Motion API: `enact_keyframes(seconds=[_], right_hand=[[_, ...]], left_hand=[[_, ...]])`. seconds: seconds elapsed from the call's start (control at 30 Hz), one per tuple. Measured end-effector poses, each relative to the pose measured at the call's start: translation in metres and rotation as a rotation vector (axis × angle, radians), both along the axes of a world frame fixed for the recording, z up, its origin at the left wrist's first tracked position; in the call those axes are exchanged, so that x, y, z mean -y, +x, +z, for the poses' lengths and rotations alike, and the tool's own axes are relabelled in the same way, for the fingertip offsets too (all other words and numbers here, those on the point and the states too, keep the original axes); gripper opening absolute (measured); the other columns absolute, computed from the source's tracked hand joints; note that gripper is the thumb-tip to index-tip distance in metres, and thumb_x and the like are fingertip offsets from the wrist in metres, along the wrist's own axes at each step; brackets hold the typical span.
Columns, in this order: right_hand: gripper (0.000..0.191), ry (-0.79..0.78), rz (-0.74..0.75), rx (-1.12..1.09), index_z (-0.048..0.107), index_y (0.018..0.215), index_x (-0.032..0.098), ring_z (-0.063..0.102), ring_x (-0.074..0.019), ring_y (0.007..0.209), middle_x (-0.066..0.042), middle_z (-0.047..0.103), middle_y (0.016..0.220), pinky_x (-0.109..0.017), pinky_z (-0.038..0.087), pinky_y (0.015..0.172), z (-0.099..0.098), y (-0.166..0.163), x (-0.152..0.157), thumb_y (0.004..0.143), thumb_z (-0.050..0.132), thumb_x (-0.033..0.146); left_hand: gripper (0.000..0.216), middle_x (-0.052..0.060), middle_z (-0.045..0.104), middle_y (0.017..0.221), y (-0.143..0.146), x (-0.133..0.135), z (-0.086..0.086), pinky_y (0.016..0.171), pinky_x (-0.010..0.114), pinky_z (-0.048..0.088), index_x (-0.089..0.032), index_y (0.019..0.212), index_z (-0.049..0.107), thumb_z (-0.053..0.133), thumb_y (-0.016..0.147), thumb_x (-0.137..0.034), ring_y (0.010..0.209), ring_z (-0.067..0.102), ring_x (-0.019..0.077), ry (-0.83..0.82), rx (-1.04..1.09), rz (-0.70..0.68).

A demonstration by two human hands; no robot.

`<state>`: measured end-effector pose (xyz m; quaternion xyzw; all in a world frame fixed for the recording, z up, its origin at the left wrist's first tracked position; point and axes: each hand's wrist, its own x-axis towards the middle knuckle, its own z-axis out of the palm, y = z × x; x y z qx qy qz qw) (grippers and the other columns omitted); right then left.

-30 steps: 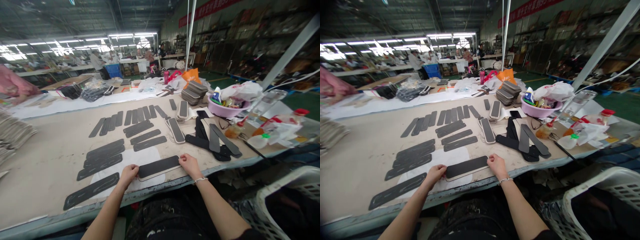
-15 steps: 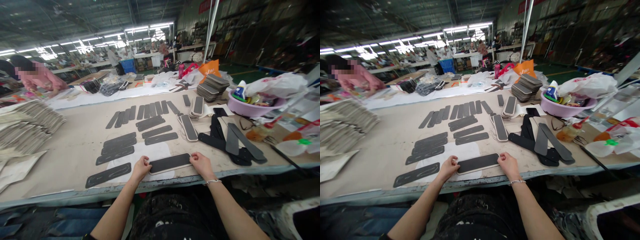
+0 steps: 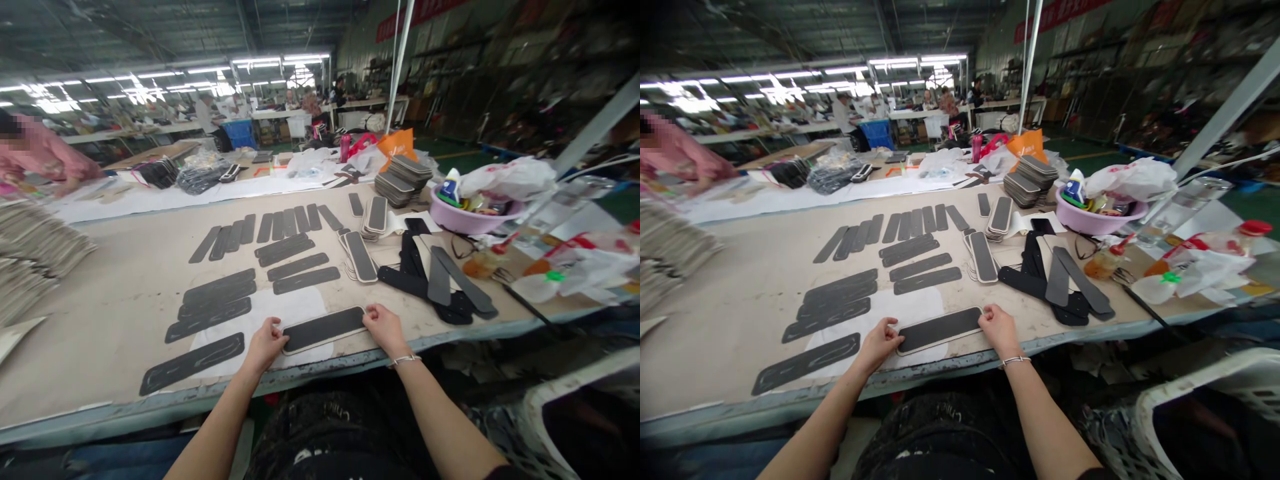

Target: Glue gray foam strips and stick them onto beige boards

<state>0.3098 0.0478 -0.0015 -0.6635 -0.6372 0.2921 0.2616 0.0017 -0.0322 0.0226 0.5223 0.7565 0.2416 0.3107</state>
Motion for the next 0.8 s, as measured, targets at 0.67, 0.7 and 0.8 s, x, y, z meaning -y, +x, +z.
enact_keyframes(seconds=[0.67, 0.7, 0.8], right_hand=[[0.023, -0.024, 0.017, 0.013, 0.062, 0.091, 0.02, 0.063, -0.0185, 0.072, 0.001, 0.066, 0.07, -0.029, 0.043, 0.072, -0.003, 0.002, 0.0, 0.073, 0.053, 0.031], [0.023, -0.025, 0.014, 0.01, 0.062, 0.091, 0.02, 0.063, -0.0186, 0.072, 0.001, 0.066, 0.07, -0.029, 0.043, 0.072, -0.004, 0.002, 0.0, 0.073, 0.053, 0.031], [0.023, -0.026, 0.001, 0.002, 0.062, 0.092, 0.02, 0.063, -0.0185, 0.07, 0.002, 0.066, 0.069, -0.029, 0.043, 0.071, -0.003, 0.001, 0.0, 0.072, 0.053, 0.029]], left_hand=[[0.019, 0.007, 0.068, 0.094, 0.003, 0.053, -0.027, 0.083, 0.029, 0.054, -0.023, 0.09, 0.072, 0.053, 0.089, -0.027, 0.091, 0.063, 0.0167, 0.578, -0.236, -0.289], [0.02, 0.007, 0.068, 0.095, 0.003, 0.053, -0.028, 0.083, 0.029, 0.054, -0.023, 0.09, 0.072, 0.053, 0.089, -0.027, 0.09, 0.063, 0.0167, 0.57, -0.235, -0.287], [0.02, 0.007, 0.068, 0.095, 0.002, 0.053, -0.03, 0.083, 0.03, 0.054, -0.023, 0.09, 0.072, 0.053, 0.089, -0.028, 0.09, 0.063, 0.0169, 0.56, -0.232, -0.284]])
